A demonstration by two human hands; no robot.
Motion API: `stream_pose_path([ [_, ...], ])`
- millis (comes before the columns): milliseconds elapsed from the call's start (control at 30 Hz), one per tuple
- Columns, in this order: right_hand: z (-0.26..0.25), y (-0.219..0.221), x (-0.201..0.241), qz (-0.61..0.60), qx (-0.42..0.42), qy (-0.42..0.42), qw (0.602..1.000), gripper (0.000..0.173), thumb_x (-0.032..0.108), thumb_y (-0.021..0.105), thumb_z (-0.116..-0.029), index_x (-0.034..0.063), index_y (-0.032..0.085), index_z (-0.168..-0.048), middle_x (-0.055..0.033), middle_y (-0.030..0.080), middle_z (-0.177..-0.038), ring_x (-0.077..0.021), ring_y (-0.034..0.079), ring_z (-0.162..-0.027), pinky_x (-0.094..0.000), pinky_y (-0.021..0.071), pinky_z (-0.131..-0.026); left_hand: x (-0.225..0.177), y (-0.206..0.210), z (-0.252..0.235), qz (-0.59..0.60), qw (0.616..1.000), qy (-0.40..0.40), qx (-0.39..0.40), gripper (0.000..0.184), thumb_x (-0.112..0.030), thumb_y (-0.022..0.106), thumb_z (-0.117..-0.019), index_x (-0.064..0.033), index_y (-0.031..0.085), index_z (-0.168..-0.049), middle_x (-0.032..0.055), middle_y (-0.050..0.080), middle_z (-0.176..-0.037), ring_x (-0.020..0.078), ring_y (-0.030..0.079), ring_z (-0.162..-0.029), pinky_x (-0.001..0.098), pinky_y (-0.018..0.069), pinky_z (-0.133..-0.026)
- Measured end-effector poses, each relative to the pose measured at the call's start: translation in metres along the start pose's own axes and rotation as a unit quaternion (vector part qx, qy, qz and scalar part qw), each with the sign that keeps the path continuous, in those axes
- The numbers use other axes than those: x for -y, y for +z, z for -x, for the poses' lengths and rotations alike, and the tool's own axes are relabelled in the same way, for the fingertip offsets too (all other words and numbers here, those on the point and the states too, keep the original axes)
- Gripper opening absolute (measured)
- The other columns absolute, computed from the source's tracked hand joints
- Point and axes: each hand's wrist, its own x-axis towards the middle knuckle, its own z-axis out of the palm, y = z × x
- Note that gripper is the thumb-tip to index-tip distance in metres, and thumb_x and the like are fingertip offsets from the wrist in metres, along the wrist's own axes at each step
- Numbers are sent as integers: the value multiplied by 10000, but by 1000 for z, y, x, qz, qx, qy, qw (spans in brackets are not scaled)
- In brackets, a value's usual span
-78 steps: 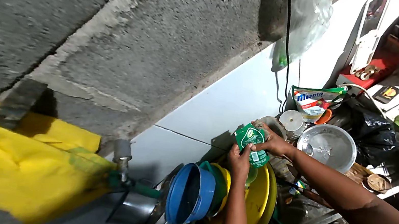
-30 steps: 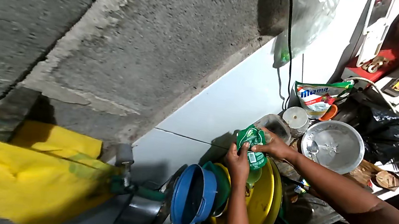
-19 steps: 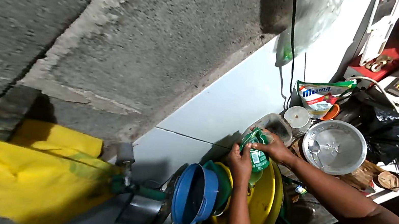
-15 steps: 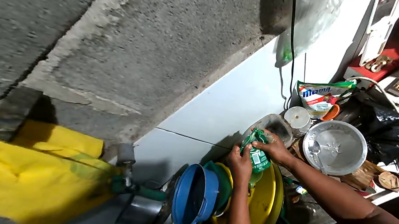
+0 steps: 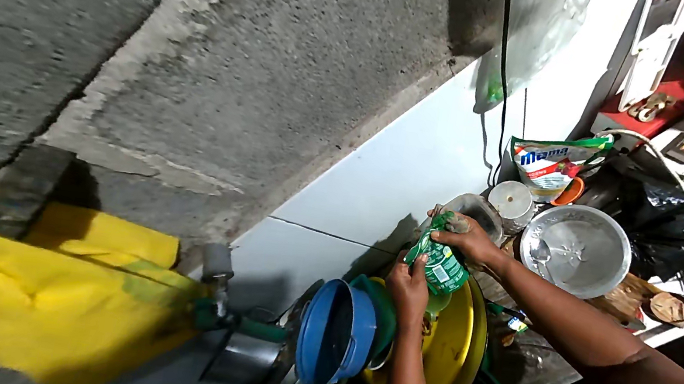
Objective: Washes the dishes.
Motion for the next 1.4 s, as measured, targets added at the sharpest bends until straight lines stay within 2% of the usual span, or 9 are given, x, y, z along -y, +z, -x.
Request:
stream_pose_path([
  [267, -5, -8, 18, 16, -6, -21, 1000, 454, 52, 657, -954, 102, 555, -1394, -56, 687, -1079, -120, 669, -864, -303, 582, -771, -2, -11, 7, 58, 996, -6, -61, 178, 17, 627, -961, 122, 636, -1104, 134, 710, -989, 41, 679, -920, 208, 556, -867],
  [500, -10, -42, 17, 99, -48, 20, 994, 582, 34, 702, -932, 155, 495, -1462, -120, 650, -1228, -208, 664, -954, -395, 581, -804, -18, -30, 2, 114, 988, 28, -102, 182, 47, 590, -969, 118, 593, -1136, 63, 698, -992, 4, 670, -938, 195, 562, -879],
  [633, -10, -54, 27, 72, -6, 30, 997, 493, 340, 548, -1049, 135, 414, -1477, -110, 653, -1170, -192, 670, -958, -397, 587, -820, -28, -27, -8, 143, 985, 17, -91, 195, 23, 576, -984, 91, 575, -1167, 46, 692, -996, 28, 674, -927, 227, 571, -864],
  [700, -12, -55, 37, 67, -22, 43, 997, 426, 473, 379, -1091, 131, 504, -1313, -44, 654, -982, -137, 653, -817, -335, 571, -705, -29, -17, -14, 170, 982, 5, -79, 199, 24, 563, -991, 72, 568, -1184, 44, 686, -1011, 45, 674, -932, 248, 576, -858],
  [833, -14, -60, 45, 91, -68, 40, 993, 214, 248, 512, -1071, 69, 583, -1164, -46, 641, -856, -117, 612, -694, -307, 542, -643, -33, 18, -28, 212, 975, -41, -56, 214, -3, 541, -1011, 46, 564, -1218, 82, 659, -1073, 91, 654, -995, 301, 559, -902],
  [1000, -3, -73, 39, 252, -70, 11, 965, 510, 7, 626, -954, 103, 531, -1446, -178, 595, -1379, -295, 657, -1056, -501, 562, -867, -27, 58, -45, 159, 977, -142, 19, 292, -83, 575, -1030, 23, 572, -1302, 169, 650, -1214, 206, 636, -1108, 406, 523, -976],
  [1067, -1, -77, 42, 309, -64, 17, 949, 614, -56, 662, -916, 113, 496, -1483, -181, 547, -1459, -337, 631, -1164, -544, 539, -935, -25, 71, -51, 114, 977, -171, 56, 312, -147, 579, -1044, -2, 573, -1319, 195, 643, -1217, 259, 645, -1053, 446, 545, -885],
  [1200, 8, -75, 55, 380, -50, 7, 924, 510, -33, 693, -913, 80, 565, -1393, -165, 660, -1288, -282, 675, -1095, -510, 551, -937, -39, 80, -61, 119, 964, -218, 93, 330, -170, 554, -1062, -41, 534, -1365, 210, 623, -1229, 281, 667, -971, 446, 582, -781],
  [1400, 10, -76, 55, 374, -70, 44, 924, 465, 45, 679, -960, 63, 542, -1404, -196, 663, -1242, -294, 680, -1057, -506, 557, -924, -25, 84, -59, 197, 927, -317, 36, 384, -121, 511, -1076, -45, 439, -1445, 248, 550, -1306, 306, 663, -980, 415, 599, -740],
])
